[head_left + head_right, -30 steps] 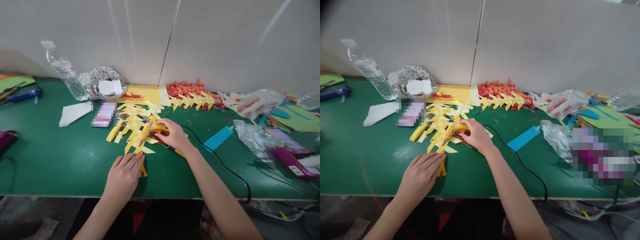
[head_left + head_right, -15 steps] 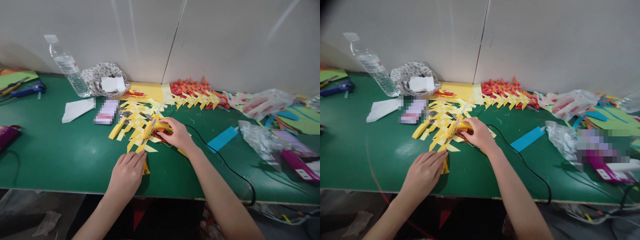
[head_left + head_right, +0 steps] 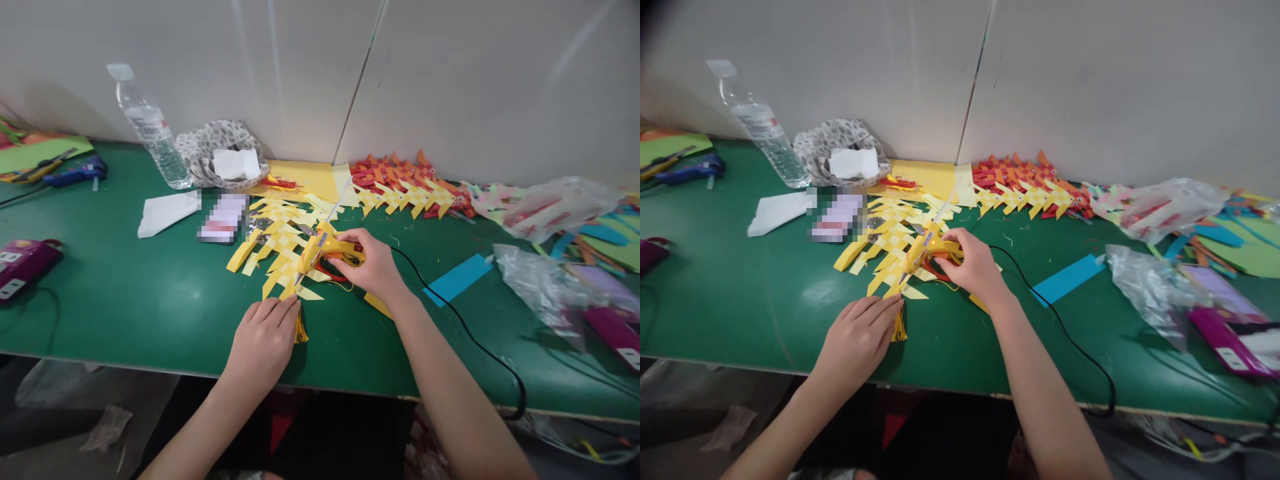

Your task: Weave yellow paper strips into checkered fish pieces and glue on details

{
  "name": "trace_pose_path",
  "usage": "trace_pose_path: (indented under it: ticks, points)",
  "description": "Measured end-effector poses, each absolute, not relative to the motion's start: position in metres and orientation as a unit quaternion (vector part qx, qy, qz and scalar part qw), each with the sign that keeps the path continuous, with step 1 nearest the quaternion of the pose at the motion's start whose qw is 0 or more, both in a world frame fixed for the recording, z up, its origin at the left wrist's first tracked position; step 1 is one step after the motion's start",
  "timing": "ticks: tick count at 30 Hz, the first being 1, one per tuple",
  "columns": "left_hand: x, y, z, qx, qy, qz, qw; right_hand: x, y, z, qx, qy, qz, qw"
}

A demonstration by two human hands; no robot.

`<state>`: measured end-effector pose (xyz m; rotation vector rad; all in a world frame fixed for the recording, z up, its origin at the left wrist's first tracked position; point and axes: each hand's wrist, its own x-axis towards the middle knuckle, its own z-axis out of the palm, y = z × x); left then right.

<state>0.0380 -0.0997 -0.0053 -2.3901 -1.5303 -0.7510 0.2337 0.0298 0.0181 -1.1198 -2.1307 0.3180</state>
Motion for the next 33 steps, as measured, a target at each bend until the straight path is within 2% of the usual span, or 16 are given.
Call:
trace_pose_path:
  ticks: [17,33]
  points:
    - [0.0397,-0.0993,-0.0028,-0.808,-0.520,-0.262,0.088,0.2314,0.0286,0.0195,-0.408,-0.848,0.092,0.325]
    - [0.0396,-0.1000,-0.0055,-0.803,-0.527,-0.260,0.100,0.2328,0.0297,0.0175,-0.431,-0.819,0.106,0.364]
